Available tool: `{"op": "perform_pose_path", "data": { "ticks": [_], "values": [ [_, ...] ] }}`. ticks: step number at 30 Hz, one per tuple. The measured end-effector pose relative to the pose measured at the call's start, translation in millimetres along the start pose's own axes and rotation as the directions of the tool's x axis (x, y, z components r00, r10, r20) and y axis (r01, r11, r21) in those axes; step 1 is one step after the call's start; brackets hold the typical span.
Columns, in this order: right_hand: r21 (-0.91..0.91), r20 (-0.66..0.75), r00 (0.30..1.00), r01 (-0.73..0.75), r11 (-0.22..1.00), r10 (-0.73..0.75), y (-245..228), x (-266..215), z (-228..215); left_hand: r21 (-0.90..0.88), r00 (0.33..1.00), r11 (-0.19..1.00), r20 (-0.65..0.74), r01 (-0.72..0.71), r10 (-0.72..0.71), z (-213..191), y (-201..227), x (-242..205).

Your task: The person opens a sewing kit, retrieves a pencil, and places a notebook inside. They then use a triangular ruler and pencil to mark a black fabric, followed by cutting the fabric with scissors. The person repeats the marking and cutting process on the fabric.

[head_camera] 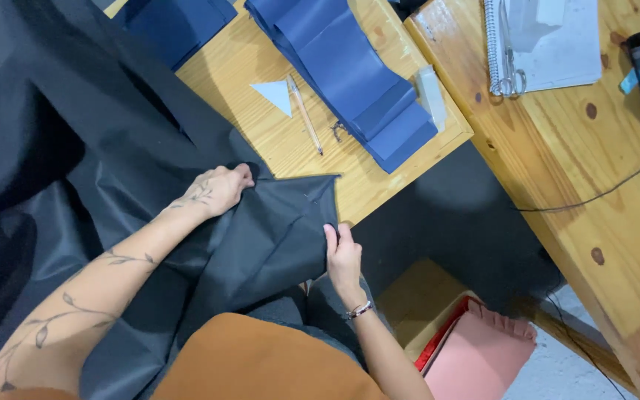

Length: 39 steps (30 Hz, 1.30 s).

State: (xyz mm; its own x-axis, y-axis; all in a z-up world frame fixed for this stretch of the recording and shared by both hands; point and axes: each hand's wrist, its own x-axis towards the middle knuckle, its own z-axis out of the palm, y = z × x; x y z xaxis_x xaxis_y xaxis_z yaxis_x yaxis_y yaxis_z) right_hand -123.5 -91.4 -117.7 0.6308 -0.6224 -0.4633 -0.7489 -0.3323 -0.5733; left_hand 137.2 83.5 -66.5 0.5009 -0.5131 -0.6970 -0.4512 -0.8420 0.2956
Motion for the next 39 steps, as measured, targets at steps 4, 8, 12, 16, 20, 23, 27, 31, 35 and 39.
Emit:
{"op": "perform_pose_path", "data": {
  "ticks": [4,8,12,16,20,23,27,31,35,39],
  "values": [
    [-0.139,0.095,0.992,-0.074,0.988,0.087,-21.8,9.6,-28.3,0.085,0.989,0.996,-0.146,0.024,-0.011,5.6,2.2,-8.1],
    [-0.243,0.164,0.975,-0.108,0.964,0.150,-27.8,15.3,-39.7,0.468,0.757,0.883,-0.585,0.022,0.291,23.4,40.9,-15.4],
    [-0.203,0.168,0.972,-0.128,0.971,0.163,-39.1,12.8,-47.1,0.342,0.536,0.684,-0.436,-0.645,0.723,59.7,100.8,-21.3],
    [-0.150,0.198,0.968,-0.123,0.981,0.152,-26.8,16.6,-47.3,0.453,0.632,0.664,-0.246,-0.595,0.735,68.4,73.0,7.4],
    [-0.321,0.181,0.974,-0.076,0.944,0.140,-41.7,21.5,-67.6,0.405,0.451,0.584,-0.380,-0.704,0.808,79.9,56.2,27.2],
    [-0.366,-0.002,0.978,0.195,0.910,-0.211,-63.5,40.0,-64.2,0.407,0.385,0.567,-0.446,-0.717,0.808,85.4,52.1,31.7],
    [-0.269,-0.180,0.647,0.692,0.670,-0.741,-109.2,112.4,-24.2,0.435,0.299,0.521,-0.481,-0.735,0.824,93.1,48.4,41.5],
    [-0.373,-0.072,0.522,0.777,0.508,-0.850,-152.5,185.0,31.1,0.437,0.270,0.518,-0.512,-0.735,0.815,85.8,51.4,34.4],
    [-0.674,-0.005,0.301,0.704,0.225,-0.954,-158.9,212.7,54.7,0.419,0.271,0.502,-0.497,-0.757,0.824,88.9,48.5,38.1],
    [-0.707,0.090,0.088,0.707,-0.002,-0.992,-141.7,231.5,47.4,0.302,0.328,0.526,-0.515,-0.795,0.792,78.4,53.4,29.2]
  ]
}}
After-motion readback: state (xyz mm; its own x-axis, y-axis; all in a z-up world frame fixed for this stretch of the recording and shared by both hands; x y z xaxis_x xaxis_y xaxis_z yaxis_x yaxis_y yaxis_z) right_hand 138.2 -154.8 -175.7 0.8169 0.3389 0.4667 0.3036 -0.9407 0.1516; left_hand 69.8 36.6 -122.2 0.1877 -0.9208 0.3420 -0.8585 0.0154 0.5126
